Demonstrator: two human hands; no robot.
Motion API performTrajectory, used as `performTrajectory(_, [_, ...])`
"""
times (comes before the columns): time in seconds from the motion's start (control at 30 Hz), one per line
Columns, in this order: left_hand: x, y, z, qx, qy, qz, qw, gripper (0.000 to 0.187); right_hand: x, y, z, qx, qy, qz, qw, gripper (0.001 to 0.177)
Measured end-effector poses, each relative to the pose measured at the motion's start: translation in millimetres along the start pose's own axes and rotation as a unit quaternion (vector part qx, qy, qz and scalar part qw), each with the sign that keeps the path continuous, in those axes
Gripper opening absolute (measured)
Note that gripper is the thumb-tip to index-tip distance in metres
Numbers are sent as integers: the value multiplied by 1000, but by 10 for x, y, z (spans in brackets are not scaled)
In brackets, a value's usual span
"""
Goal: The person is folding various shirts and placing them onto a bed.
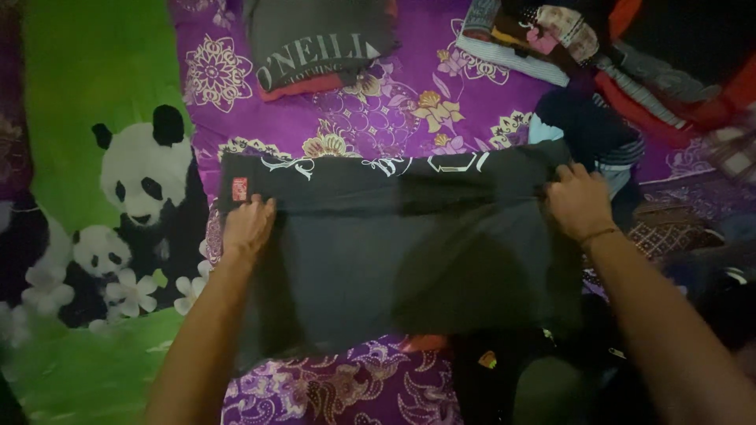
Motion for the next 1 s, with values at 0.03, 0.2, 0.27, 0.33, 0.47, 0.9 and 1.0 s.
performTrajectory(0.03, [27,25,-9,0,0,-1,1000,20,-46,156,-9,0,-1,-1,1000,20])
performTrajectory(0.2, [257,661,108,-110,68,16,991,58,-151,436,-83,27,-21,-38,999,39])
performTrajectory(0.27, [356,865,184,-122,66,20,990,63,-191,369,19,71,-7,-52,996,40])
performTrajectory(0.33, [406,936,213,-131,68,26,989,69,-185,282,77,117,10,-64,991,41])
performTrajectory(0.47, [393,857,283,-195,108,89,971,72,-177,121,146,123,28,-75,989,38])
performTrajectory(0.9, [408,998,692,-53,52,125,989,69,-144,494,608,199,20,-144,969,37])
performTrajectory(1.0, [474,1142,857,-68,56,145,985,70,-175,419,642,152,35,-175,972,40])
Point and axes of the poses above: each hand's wrist, its own z-axis away from the middle knuckle, its own y-axis out of the back of the hand, x = y × z, the point moved 4 cm from there along -z, towards the middle knuckle, and after that the axes turned 10 degrees about y, right-handed, at the moved point
